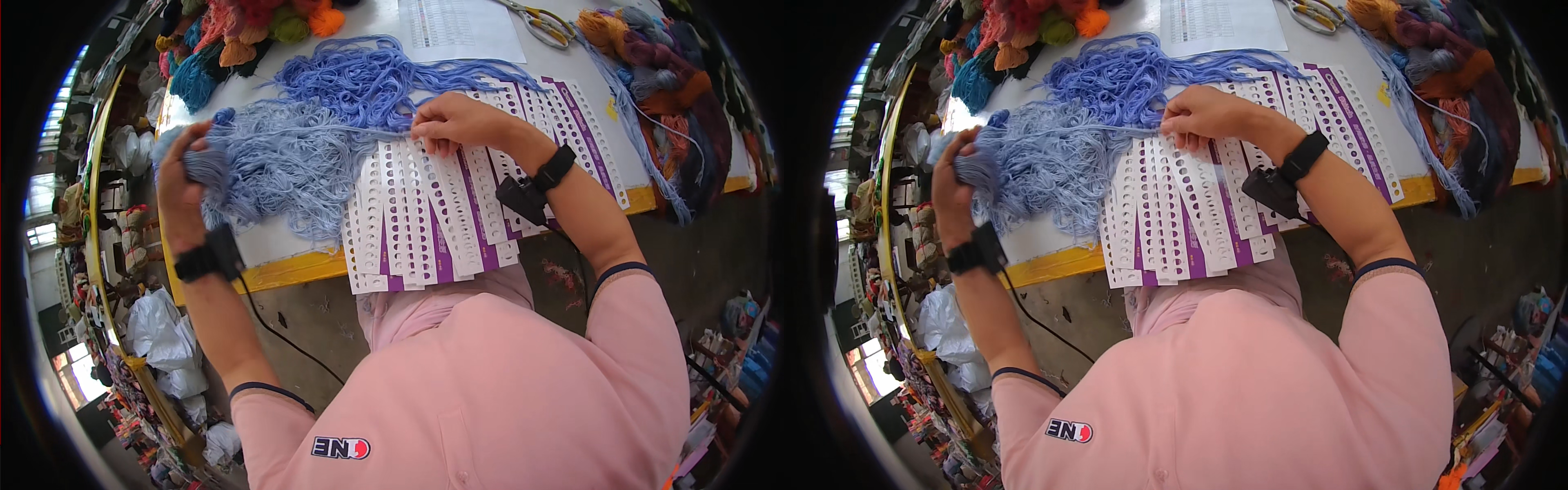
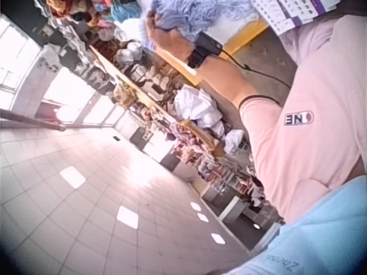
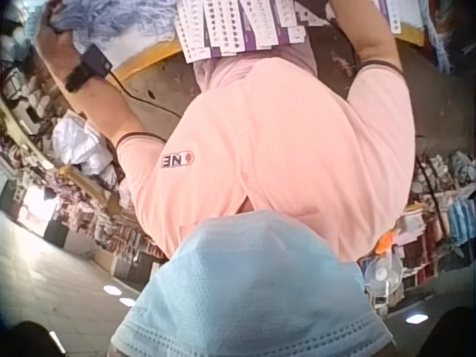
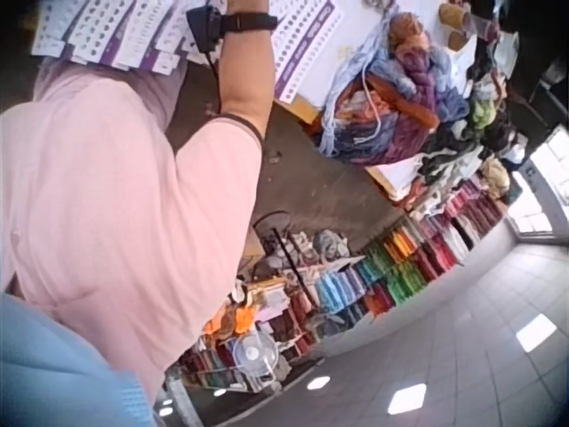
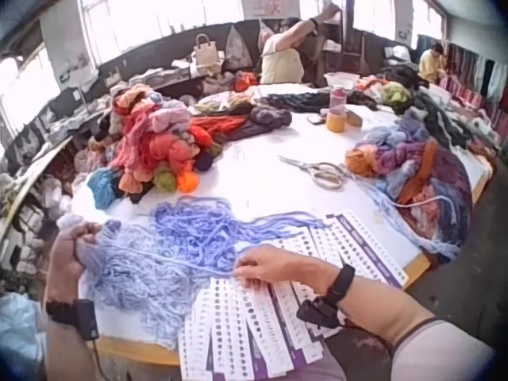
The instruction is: The person organizes thread cards on the table, picks up a bundle of blue thread, and cuts it using scissors. They then pull individual strands from the bundle and thread them through the holes in the cards.
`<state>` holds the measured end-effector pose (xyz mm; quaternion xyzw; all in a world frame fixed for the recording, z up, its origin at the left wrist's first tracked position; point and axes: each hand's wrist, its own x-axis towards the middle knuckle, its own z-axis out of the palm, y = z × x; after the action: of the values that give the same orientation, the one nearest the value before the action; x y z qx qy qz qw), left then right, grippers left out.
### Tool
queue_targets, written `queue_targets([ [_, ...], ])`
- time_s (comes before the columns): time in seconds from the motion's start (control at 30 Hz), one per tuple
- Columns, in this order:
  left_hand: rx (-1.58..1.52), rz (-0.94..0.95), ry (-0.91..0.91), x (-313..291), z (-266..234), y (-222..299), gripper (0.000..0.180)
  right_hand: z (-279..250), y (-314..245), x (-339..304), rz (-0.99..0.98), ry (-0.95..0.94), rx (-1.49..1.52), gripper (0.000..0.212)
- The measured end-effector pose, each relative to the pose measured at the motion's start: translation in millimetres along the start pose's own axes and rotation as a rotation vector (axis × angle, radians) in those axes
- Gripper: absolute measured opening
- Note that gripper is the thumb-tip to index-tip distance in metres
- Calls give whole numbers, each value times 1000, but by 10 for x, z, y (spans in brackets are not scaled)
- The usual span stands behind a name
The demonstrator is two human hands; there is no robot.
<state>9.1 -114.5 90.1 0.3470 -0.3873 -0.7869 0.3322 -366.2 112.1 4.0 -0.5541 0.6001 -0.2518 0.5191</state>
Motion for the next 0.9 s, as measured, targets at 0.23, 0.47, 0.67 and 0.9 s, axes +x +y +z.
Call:
queue_targets([
  [0.23, -306, -176, -261, -377, 1181, -1475, 47, 156, -209, 111, -66, 181, 109, 21],
  [0.47, -296, -233, -338, -274, 1136, -1648, 49, 680, -381, 299, -193, -1, 611, 15],
  [0.67, -402, -202, -340, -381, 1219, -1607, 48, 655, -369, 230, -101, 44, 801, 12],
  [0.9, -377, -217, -394, -350, 1152, -1642, 49, 772, -388, 263, -152, 38, 470, 13],
])
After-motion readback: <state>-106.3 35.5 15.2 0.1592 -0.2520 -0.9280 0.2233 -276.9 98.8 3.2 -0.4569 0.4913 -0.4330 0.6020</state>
